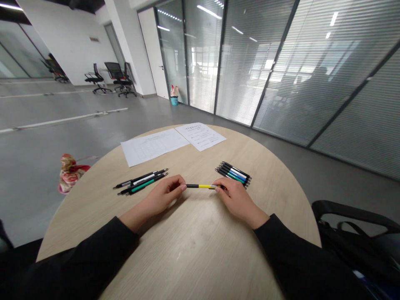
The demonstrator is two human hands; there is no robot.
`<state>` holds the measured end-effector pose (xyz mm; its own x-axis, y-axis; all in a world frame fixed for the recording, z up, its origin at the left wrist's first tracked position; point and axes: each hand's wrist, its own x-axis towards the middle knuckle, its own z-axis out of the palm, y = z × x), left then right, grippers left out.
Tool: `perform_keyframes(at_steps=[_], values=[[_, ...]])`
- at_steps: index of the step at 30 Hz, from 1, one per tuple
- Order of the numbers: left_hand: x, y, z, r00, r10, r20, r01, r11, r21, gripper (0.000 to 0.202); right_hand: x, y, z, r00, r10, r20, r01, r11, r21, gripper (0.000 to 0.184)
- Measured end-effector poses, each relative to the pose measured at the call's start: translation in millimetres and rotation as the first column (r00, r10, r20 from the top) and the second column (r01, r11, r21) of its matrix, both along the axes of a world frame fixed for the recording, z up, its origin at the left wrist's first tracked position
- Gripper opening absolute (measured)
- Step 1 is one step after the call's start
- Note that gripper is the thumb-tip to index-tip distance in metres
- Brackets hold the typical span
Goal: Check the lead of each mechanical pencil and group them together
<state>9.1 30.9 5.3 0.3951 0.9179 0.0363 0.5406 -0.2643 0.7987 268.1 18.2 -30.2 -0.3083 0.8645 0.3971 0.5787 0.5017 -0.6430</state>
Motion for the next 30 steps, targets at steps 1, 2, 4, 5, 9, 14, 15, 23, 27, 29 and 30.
perform_keyframes(at_steps=[1,2,4,5,9,14,15,23,27,29,30], values=[[0.2,0.1,-0.5,1.0,0.001,0.012,-0.001,1.0,0.004,0.028,-0.1,0.0,-0.3,1.0,-0.002,0.002,0.002,1.0,-0.002,0.015],[0.4,0.3,-0.8,1.0,0.004,0.023,-0.004,1.0,0.007,0.027,-0.2,0.0,-0.6,1.0,-0.004,0.005,0.004,1.0,-0.004,0.015],[0.7,0.4,-0.4,0.999,0.013,0.038,-0.013,1.0,0.005,0.027,-0.4,0.0,-1.0,1.0,-0.005,0.012,0.005,1.0,-0.009,0.015],[0.9,0.3,0.3,0.999,0.016,0.037,-0.016,1.0,-0.001,0.027,-0.5,-0.1,-0.9,1.0,-0.005,0.015,0.005,1.0,-0.009,0.015],[1.8,-0.6,2.4,1.0,0.017,0.001,-0.017,0.999,-0.04,0.038,-0.5,-0.4,0.5,1.0,-0.006,0.01,0.006,1.0,-0.003,0.015],[1.2,0.8,-3.3,0.999,0.036,-0.017,-0.037,0.998,-0.052,0.047,-0.5,-0.5,1.1,1.0,0.007,0.007,-0.007,1.0,-0.005,0.015],[1.1,1.3,-3.9,0.999,0.033,-0.026,-0.034,0.998,-0.043,0.047,-0.5,-0.4,0.9,1.0,0.008,0.006,-0.008,1.0,-0.003,0.015],[0.0,1.9,2.5,0.998,0.01,-0.068,-0.009,1.0,0.011,0.039,0.3,0.4,-0.4,1.0,0.008,0.003,-0.008,1.0,-0.004,0.016],[-2.2,3.4,-1.0,0.999,0.013,-0.043,-0.011,0.999,0.041,0.032,0.3,0.1,-0.1,1.0,0.004,0.004,-0.004,1.0,-0.018,0.015],[-3.2,4.7,-3.7,1.0,0.012,-0.028,-0.01,0.998,0.058,0.031,0.1,-0.3,0.5,1.0,0.007,0.005,-0.006,1.0,-0.025,0.015],[-3.4,5.2,-4.8,1.0,0.012,-0.02,-0.01,0.998,0.064,0.03,0.0,-0.5,0.8,1.0,0.008,0.005,-0.008,1.0,-0.028,0.015]])
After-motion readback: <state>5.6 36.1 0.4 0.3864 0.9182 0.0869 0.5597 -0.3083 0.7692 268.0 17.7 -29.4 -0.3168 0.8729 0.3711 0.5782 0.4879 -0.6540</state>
